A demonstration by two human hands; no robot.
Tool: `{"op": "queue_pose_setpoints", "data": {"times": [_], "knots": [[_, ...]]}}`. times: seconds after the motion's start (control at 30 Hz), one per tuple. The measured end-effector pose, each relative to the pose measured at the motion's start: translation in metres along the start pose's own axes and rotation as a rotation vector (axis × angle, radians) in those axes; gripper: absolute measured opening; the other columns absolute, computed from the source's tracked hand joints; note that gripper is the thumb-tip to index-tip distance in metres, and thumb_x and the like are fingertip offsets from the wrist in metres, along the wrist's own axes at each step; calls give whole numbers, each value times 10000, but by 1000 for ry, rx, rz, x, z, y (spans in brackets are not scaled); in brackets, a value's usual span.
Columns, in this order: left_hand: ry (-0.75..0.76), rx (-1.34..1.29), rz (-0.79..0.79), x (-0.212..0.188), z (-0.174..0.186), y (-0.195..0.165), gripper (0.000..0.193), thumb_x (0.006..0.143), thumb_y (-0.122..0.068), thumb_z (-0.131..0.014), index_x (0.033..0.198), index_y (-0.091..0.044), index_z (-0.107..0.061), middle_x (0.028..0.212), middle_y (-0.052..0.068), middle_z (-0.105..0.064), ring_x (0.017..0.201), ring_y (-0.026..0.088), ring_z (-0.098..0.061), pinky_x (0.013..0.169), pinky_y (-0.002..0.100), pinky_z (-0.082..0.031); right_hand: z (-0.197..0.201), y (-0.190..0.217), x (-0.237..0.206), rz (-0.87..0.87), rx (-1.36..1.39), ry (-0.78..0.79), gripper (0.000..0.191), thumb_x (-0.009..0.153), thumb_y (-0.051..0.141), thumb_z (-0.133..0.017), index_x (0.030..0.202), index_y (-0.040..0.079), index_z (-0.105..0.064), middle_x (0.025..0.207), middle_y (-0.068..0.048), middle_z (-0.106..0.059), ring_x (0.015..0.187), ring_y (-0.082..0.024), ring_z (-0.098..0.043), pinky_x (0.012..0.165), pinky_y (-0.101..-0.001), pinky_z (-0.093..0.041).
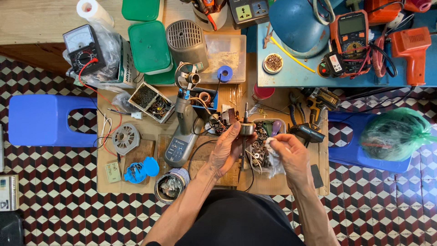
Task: The person works at a cluttered repair bench on a small appliance motor assembly. They hold a cylindrical motor part, manipulate it with a screwdriver, wipe components with a tissue, measure parts with a ruler, and sort small parts and hardware into a box lined with a plastic bag.
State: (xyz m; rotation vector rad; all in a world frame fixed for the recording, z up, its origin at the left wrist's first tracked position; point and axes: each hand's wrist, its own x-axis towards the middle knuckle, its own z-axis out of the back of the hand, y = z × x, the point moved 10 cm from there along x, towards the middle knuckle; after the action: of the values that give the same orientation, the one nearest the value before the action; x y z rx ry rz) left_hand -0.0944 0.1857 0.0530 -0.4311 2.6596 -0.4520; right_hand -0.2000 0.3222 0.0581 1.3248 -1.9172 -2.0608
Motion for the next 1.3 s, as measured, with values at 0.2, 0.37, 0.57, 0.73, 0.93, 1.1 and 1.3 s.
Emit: {"op": "queue_pose_setpoints", "data": {"times": [0.2,0.37,0.57,0.73,0.93,1.1,1.3], "knots": [[-26,47,105,-8,-6,14,453,1005,-423,-592,1183,-8,-624,1102,123,-715,972,190,-712,960,361,-606,-6,18,30,116,129,-36,209,930,96,-710,1106,-9,-667,931,-38,-721,773,-74,-656,677,-210,-535],[-29,154,114,-9,-4,16,461,1026,-446,-597,1210,-24,-614,1052,107,-692,964,186,-714,940,367,-619,-27,13,41,95,-29,85,212,984,139,-717,1134,-8,-743,917,-26,-670,763,-58,-554,655,-190,-448],[-122,161,106,-14,20,9,418,1005,-439,-611,1119,-36,-609,1040,132,-729,917,190,-714,890,358,-620,12,-7,49,112,-218,-79,276,918,199,-682,1092,-14,-706,942,-33,-732,819,-100,-655,730,-264,-544],[-211,217,67,-30,46,-13,342,993,-340,-669,1125,-31,-607,1055,129,-719,906,192,-712,872,322,-603,5,-49,65,491,-844,9,390,907,150,-668,1238,-54,-642,1179,-209,-659,1064,-330,-613,919,-415,-482],[-405,213,-8,-59,88,-49,307,935,-252,-707,1115,-24,-608,1049,149,-715,895,195,-711,887,344,-611,21,-132,63,425,-1367,108,250,899,117,-648,1146,78,-661,1140,-147,-670,1115,-347,-624,952,-463,-505],[-463,156,-66,-75,99,-61,310,930,-159,-697,1151,21,-577,1074,167,-718,906,205,-710,906,358,-605,6,-156,89,302,-1347,181,216,821,61,-643,1037,49,-657,1026,-193,-661,986,-393,-641,834,-498,-527],[-538,166,-80,-90,105,-53,309,922,-146,-674,1166,-10,-543,1098,160,-703,916,208,-698,909,363,-596,-30,-96,119,534,-1303,168,177,843,86,-635,1006,36,-679,950,-197,-691,940,-393,-658,832,-496,-523]]}}
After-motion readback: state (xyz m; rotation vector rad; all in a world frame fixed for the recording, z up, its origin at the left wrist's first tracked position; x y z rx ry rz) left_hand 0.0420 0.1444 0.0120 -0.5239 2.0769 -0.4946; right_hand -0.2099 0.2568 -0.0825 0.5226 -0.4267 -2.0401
